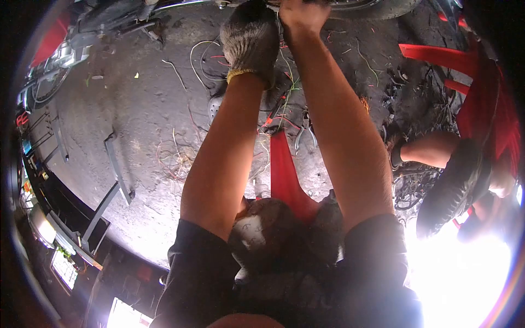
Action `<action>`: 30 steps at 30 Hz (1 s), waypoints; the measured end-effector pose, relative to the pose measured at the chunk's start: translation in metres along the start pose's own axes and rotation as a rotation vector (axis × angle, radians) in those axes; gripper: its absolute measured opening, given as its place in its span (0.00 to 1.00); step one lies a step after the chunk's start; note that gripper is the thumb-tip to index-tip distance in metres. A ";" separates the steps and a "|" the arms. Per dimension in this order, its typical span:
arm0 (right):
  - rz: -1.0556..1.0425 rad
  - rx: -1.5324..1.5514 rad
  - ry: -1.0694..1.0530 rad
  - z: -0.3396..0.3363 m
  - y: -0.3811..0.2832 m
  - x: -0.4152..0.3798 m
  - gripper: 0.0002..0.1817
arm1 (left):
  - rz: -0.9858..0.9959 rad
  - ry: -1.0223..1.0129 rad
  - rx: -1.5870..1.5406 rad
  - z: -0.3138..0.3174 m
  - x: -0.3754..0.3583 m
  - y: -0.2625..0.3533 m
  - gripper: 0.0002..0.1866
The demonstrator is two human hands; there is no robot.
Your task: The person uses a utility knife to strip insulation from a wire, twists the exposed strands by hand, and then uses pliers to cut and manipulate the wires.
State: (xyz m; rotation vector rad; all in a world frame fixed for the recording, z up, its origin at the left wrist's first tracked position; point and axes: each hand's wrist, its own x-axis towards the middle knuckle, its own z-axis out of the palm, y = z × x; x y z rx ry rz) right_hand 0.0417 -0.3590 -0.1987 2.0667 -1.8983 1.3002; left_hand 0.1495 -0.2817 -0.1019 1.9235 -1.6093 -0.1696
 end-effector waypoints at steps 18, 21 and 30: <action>0.046 0.029 -0.439 -0.007 -0.001 0.022 0.20 | -0.084 0.097 -0.379 -0.021 0.015 0.014 0.15; 0.275 0.337 -0.297 -0.010 -0.007 0.023 0.22 | -0.086 -0.065 -0.248 -0.012 0.031 0.008 0.15; 0.748 0.555 -0.532 -0.039 -0.024 0.033 0.20 | 0.208 -0.104 0.032 -0.005 0.026 -0.004 0.15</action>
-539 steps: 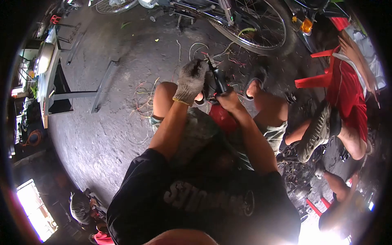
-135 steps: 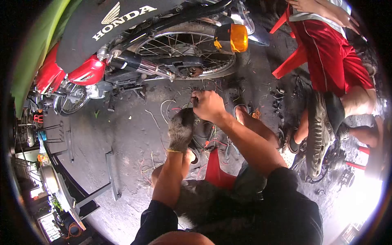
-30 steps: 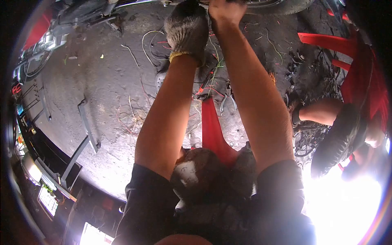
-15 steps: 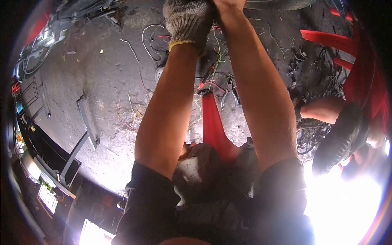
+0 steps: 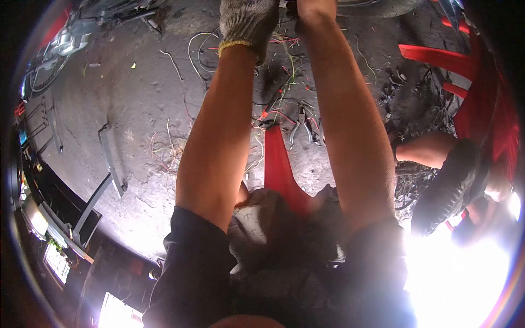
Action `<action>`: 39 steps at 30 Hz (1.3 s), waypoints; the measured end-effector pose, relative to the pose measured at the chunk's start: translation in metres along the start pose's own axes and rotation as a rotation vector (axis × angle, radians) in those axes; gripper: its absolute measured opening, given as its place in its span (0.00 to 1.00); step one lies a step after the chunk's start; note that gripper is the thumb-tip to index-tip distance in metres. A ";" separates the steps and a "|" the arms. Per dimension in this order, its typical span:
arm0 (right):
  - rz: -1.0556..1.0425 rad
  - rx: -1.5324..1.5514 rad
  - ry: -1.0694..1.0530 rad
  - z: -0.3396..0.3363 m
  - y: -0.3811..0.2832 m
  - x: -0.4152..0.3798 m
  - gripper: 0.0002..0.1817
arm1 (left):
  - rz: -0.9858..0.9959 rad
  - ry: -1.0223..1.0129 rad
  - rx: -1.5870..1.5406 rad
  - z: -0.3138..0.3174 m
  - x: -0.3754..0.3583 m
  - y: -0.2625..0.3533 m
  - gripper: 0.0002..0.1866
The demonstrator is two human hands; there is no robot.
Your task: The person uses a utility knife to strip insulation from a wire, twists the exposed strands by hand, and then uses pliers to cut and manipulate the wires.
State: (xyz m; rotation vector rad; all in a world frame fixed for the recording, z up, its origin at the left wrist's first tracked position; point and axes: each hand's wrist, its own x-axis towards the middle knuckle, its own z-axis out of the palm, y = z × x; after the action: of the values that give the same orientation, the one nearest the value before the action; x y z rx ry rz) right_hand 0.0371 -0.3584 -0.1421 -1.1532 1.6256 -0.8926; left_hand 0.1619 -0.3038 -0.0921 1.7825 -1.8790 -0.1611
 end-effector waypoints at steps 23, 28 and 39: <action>-0.060 0.660 -0.880 -0.019 0.068 0.013 0.16 | -0.224 -0.049 -0.334 0.011 0.003 -0.011 0.14; 0.022 0.124 -0.545 -0.013 -0.013 -0.018 0.15 | -0.014 -0.049 -0.087 0.002 0.009 -0.003 0.14; -0.340 -0.267 -0.201 -0.018 -0.026 -0.018 0.16 | -0.266 -0.182 -0.035 -0.015 0.009 0.011 0.13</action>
State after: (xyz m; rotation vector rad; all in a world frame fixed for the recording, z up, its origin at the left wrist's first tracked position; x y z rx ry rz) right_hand 0.0296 -0.3477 -0.1079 -1.6862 1.4359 -0.7516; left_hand 0.1591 -0.3067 -0.0723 2.0470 -1.7380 -0.4642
